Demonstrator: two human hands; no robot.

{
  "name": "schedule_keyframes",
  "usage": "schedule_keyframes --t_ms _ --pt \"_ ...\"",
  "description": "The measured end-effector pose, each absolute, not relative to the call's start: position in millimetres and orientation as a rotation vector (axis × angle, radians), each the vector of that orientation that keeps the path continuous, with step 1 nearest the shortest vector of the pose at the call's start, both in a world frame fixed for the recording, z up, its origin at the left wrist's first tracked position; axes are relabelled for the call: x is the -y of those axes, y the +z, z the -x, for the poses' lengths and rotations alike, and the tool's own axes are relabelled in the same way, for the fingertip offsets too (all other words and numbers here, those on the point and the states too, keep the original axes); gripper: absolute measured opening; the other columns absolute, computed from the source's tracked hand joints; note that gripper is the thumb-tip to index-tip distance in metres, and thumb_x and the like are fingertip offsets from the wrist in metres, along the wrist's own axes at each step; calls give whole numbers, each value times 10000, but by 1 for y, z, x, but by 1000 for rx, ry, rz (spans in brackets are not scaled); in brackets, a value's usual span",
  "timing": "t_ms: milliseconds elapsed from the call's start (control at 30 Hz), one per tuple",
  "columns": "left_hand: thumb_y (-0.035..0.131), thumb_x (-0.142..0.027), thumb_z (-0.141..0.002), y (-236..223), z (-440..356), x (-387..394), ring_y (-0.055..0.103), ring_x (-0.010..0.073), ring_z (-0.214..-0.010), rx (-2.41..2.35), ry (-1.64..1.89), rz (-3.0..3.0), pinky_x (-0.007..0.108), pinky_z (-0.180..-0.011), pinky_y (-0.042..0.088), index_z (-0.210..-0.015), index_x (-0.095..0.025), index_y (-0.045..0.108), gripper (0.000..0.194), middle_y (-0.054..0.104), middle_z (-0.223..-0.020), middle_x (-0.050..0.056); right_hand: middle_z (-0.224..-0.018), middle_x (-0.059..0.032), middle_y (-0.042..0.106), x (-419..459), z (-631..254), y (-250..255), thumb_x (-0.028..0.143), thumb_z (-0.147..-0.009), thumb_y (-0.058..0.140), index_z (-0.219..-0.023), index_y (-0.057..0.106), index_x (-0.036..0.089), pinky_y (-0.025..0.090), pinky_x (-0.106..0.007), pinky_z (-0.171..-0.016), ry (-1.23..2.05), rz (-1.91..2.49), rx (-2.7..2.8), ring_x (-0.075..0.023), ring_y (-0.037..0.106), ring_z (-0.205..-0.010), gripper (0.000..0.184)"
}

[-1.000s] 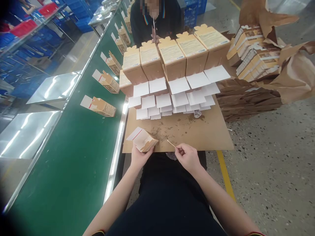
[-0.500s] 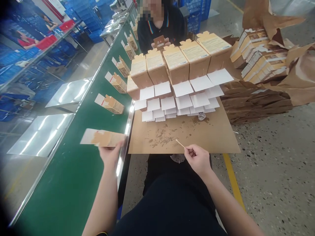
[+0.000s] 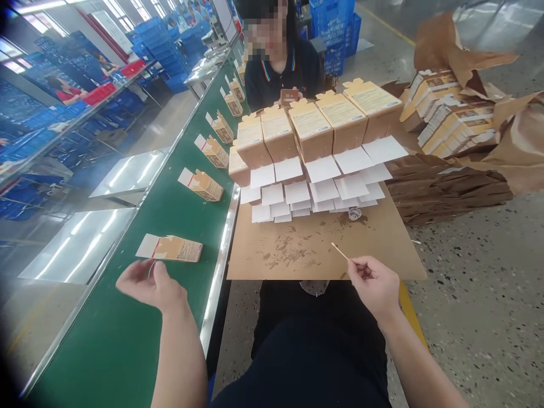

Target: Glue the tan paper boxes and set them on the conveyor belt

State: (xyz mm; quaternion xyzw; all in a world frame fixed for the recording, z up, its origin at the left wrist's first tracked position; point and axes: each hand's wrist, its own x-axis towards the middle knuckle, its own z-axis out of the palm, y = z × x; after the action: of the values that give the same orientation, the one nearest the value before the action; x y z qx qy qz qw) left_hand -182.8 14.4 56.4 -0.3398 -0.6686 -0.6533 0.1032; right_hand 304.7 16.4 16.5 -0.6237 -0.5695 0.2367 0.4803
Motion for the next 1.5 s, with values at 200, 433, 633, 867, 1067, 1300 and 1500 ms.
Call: schedule_keyframes --t_ms 200,433,633,867,1067,1300,1500 --pt "727 -579 -912 123 129 -182 717 252 -1014 2579 -2383 1292 404 -915 601 -1118 -231 674 408 677 -1093 99 -587 -21 677 -27 -303 28 623 -978 757 -803 785 230 571 -313 -509 574 1487 1407 -173 627 -468 431" --pt "826 -543 -868 144 70 -274 712 297 -1011 3101 -2005 1490 373 -843 566 -1002 -201 749 376 752 -1034 121 -612 -38 702 -21 -300 41 591 -1000 739 -806 787 226 587 -328 -502 520 1464 1407 -191 657 -486 416" --pt "749 -388 -915 139 95 -201 769 279 -1009 2832 -2547 1475 371 -835 617 -1128 -192 754 290 801 -1114 108 -644 -23 704 -17 -325 34 578 -980 756 -849 789 250 586 -327 -524 457 1532 1323 -186 662 -511 355" --pt "914 -465 -759 69 120 -42 752 350 -1293 2751 -2934 1110 393 -931 672 -1347 -255 777 639 785 -1420 107 -688 -65 731 -57 -356 51 470 -906 701 -787 744 223 574 -345 -640 368 1733 1475 -205 691 -602 278" --pt "1038 -458 -698 21 76 -4 653 378 -1485 2713 -2953 1241 486 -1207 572 -1471 -310 707 855 724 -1544 121 -689 -65 714 -121 -360 75 197 -806 668 -703 641 230 470 -326 -666 358 1921 1834 -201 648 -655 112" --pt "1098 -444 -620 2 36 -17 742 358 -1357 2620 -2825 1412 505 -1195 580 -1346 -244 699 852 782 -1388 155 -649 -115 690 -167 -372 58 356 -951 708 -639 565 267 437 -352 -633 398 1799 2044 -216 599 -626 354" --pt "1092 -466 -628 -3 37 -20 790 349 -1258 2728 -2755 1401 508 -1143 619 -1260 -220 710 779 810 -1295 158 -719 -72 726 -110 -353 50 366 -986 687 -825 717 255 530 -352 -597 519 1661 1813 -226 652 -629 198"
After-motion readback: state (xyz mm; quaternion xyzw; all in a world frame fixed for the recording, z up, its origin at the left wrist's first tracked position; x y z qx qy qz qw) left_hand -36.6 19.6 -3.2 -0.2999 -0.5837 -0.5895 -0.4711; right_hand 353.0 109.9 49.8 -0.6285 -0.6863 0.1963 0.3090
